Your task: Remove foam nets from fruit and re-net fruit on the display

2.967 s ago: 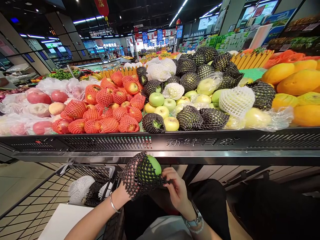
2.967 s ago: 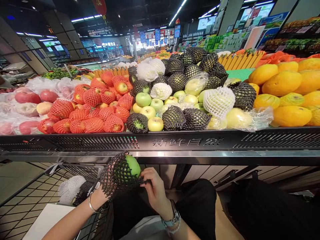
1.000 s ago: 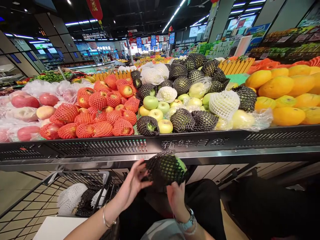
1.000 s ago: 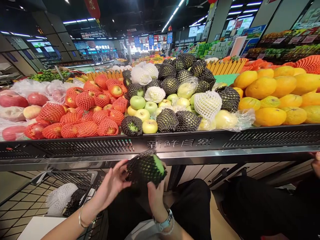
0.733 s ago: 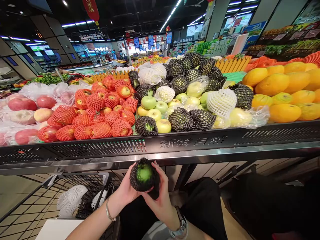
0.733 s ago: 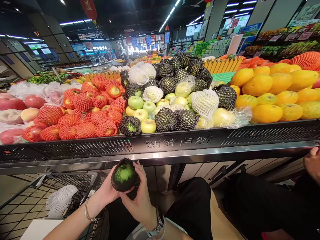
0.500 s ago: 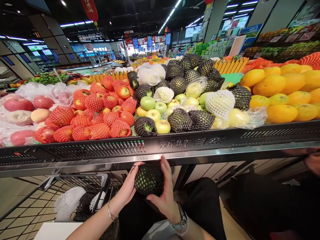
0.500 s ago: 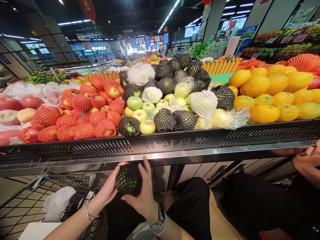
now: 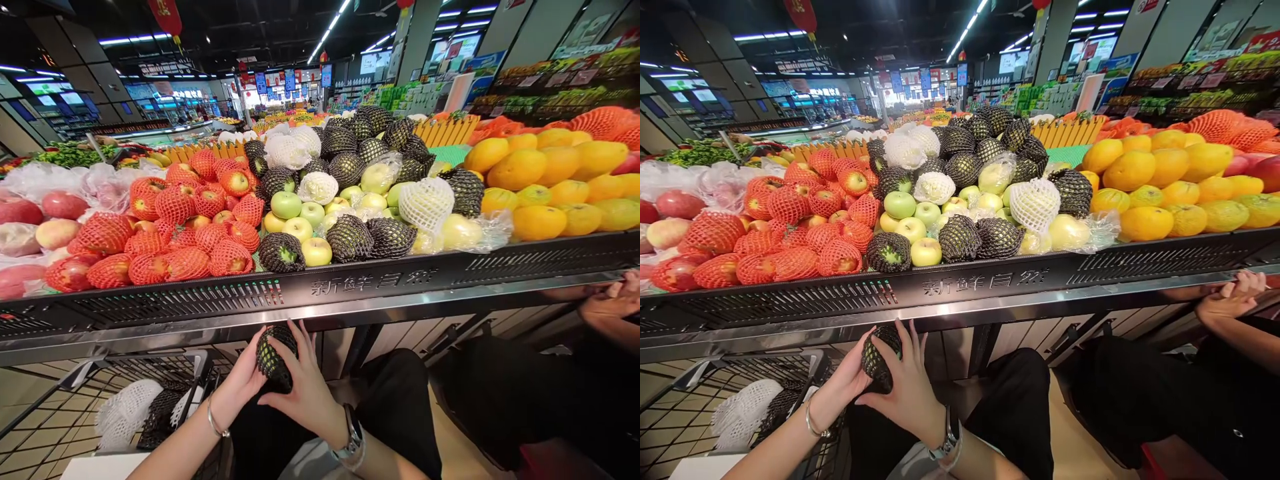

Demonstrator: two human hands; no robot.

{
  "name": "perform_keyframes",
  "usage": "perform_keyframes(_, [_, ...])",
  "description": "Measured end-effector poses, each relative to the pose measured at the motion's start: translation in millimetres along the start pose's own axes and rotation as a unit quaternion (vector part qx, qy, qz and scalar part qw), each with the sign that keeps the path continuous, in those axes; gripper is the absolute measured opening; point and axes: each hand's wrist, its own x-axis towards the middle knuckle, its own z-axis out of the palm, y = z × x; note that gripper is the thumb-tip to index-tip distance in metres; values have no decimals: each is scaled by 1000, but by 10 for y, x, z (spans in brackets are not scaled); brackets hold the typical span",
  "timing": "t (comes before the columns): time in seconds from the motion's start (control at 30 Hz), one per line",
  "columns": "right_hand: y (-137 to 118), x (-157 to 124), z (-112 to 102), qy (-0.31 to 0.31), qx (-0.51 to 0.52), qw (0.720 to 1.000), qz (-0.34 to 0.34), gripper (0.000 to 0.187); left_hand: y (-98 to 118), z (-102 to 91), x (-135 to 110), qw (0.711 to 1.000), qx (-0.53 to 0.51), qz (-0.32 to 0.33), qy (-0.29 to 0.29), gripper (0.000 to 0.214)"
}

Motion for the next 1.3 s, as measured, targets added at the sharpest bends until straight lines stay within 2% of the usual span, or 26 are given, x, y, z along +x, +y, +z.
perform_keyframes(0.07, [42, 3, 40, 16, 30, 999, 24, 80, -7, -13, 24, 1000, 16, -2, 7, 15])
perform_keyframes(0.17, [166, 14, 103, 59, 92, 994, 28, 73, -29, -4, 29, 996, 79, 31, 24, 18])
perform_keyframes(0.27, [317, 26, 162, 109, 171, 979, 31, 72, -51, 0, 22, 989, 142, 41, 30, 31])
perform_keyframes(0.37, [428, 32, 176, 177, 287, 939, 68, 59, -63, -18, 17, 980, 201, 13, 0, 42])
perform_keyframes(0.47, [474, 19, 6, 221, 409, 877, 125, 49, -40, -40, 2, 967, 236, 23, -96, 51])
perform_keyframes(0.53, [481, -6, -298, 267, 415, 860, 126, 46, 0, -58, -7, 953, 261, 30, -152, 55])
perform_keyframes(0.57, [480, -25, -521, 311, 377, 866, 107, 48, 23, -71, -7, 946, 277, 33, -167, 56])
perform_keyframes(0.6, [477, -46, -791, 370, 303, 875, 71, 50, 45, -86, -1, 939, 296, 39, -172, 56])
perform_keyframes(0.63, [472, -69, -1102, 462, 194, 865, 25, 52, 62, -105, 11, 932, 315, 46, -173, 56])
perform_keyframes(0.67, [464, -91, -1447, 551, 65, 831, -31, 55, 73, -124, 29, 925, 333, 54, -175, 56])
perform_keyframes(0.7, [454, -108, -1813, 617, -75, 778, -91, 59, 78, -145, 50, 918, 348, 61, -178, 55])
perform_keyframes(0.73, [441, -120, -2186, 653, -197, 720, -132, 62, 78, -163, 74, 913, 358, 67, -182, 54])
perform_keyframes(0.77, [425, -121, -2552, 664, -287, 673, -152, 66, 75, -180, 97, 909, 366, 72, -185, 53])
perform_keyframes(0.8, [407, -111, -2894, 667, -352, 637, -158, 68, 70, -192, 120, 906, 371, 75, -187, 53])
perform_keyframes(0.83, [388, -88, -3201, 655, -401, 621, -152, 72, 67, -199, 139, 904, 377, 78, -186, 53])
perform_keyframes(0.87, [367, -50, -3461, 630, -437, 629, -126, 74, 66, -201, 154, 902, 383, 79, -181, 54])
perform_keyframes(0.93, [323, 66, -3818, 561, -478, 676, -29, 74, 76, -193, 173, 899, 397, 83, -167, 56])
perform_keyframes(1.0, [284, 222, -3962, 481, -503, 716, 60, 72, 96, -177, 181, 894, 411, 90, -157, 59])
perform_keyframes(1.07, [262, 386, -3959, 395, -529, 743, 110, 67, 115, -168, 187, 885, 428, 96, -154, 60])
perform_keyframes(1.2, [332, 620, -3930, 221, -566, 785, 120, 58, 127, -195, 213, 858, 475, 112, -160, 59])
perform_keyframes(1.3, [504, 652, -4102, 137, -545, 818, 123, 64, 116, -214, 226, 836, 508, 121, -168, 53])
